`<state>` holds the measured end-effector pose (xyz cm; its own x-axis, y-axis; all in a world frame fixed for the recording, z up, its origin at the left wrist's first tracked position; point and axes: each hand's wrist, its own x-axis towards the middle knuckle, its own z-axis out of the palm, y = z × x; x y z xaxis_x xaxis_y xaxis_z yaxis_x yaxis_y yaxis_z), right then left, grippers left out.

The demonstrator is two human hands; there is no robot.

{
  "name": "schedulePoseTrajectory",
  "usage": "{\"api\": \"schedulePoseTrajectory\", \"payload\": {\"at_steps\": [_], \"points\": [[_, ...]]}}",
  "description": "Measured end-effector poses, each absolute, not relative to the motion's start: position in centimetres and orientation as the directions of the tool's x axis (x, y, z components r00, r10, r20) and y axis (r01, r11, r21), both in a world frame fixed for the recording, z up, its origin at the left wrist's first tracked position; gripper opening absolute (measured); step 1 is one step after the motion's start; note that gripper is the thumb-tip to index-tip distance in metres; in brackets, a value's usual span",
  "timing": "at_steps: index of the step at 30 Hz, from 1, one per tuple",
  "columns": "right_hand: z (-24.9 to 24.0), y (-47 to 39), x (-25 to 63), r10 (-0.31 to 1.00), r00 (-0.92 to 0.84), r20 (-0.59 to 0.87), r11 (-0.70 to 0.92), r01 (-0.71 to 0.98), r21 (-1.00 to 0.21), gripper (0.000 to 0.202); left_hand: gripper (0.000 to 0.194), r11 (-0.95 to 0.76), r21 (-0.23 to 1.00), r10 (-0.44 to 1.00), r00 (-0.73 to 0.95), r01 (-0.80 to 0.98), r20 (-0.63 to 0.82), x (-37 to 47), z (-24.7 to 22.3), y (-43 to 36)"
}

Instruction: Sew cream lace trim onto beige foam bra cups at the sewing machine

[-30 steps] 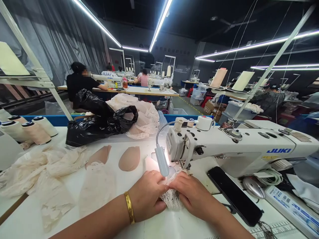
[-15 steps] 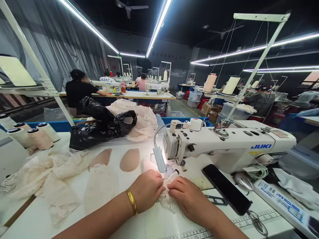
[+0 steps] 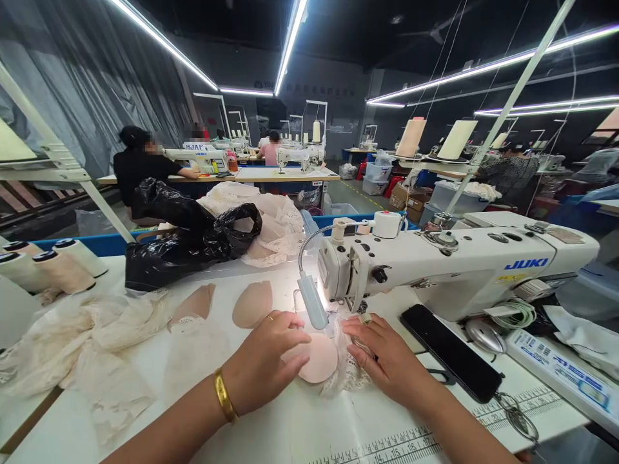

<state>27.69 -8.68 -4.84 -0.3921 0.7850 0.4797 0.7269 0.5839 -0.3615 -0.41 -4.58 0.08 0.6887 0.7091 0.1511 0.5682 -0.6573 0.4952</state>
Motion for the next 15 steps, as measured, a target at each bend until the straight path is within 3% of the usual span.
{"api": "schedulePoseTrajectory", "payload": {"at_steps": [5, 9, 11, 15], "points": [[-4.0, -9.1, 26.9, 0.755, -0.464, 0.463, 0.648, 0.635, -0.421, 0.023, 0.032, -0.502, 0.563, 0.820, 0.569, 0.657, 0.068, -0.3, -1.2, -3.3], [-4.3, -9.2, 26.3, 0.749, -0.518, 0.413, 0.662, 0.565, -0.492, 0.027, 0.020, -0.370, 0.613, 0.870, 0.491, 0.698, -0.034, 0.9, -1.9, -3.3], [-4.6, -9.2, 26.2, 0.764, -0.504, 0.404, 0.645, 0.566, -0.514, 0.027, 0.016, -0.290, 0.702, 0.880, 0.470, 0.651, -0.073, 1.3, -1.6, -3.4], [-4.7, -9.0, 26.1, 0.795, -0.465, 0.390, 0.605, 0.547, -0.579, 0.025, 0.027, -0.084, 0.884, 0.887, 0.439, 0.460, -0.144, 1.5, -0.5, -3.5]]}}
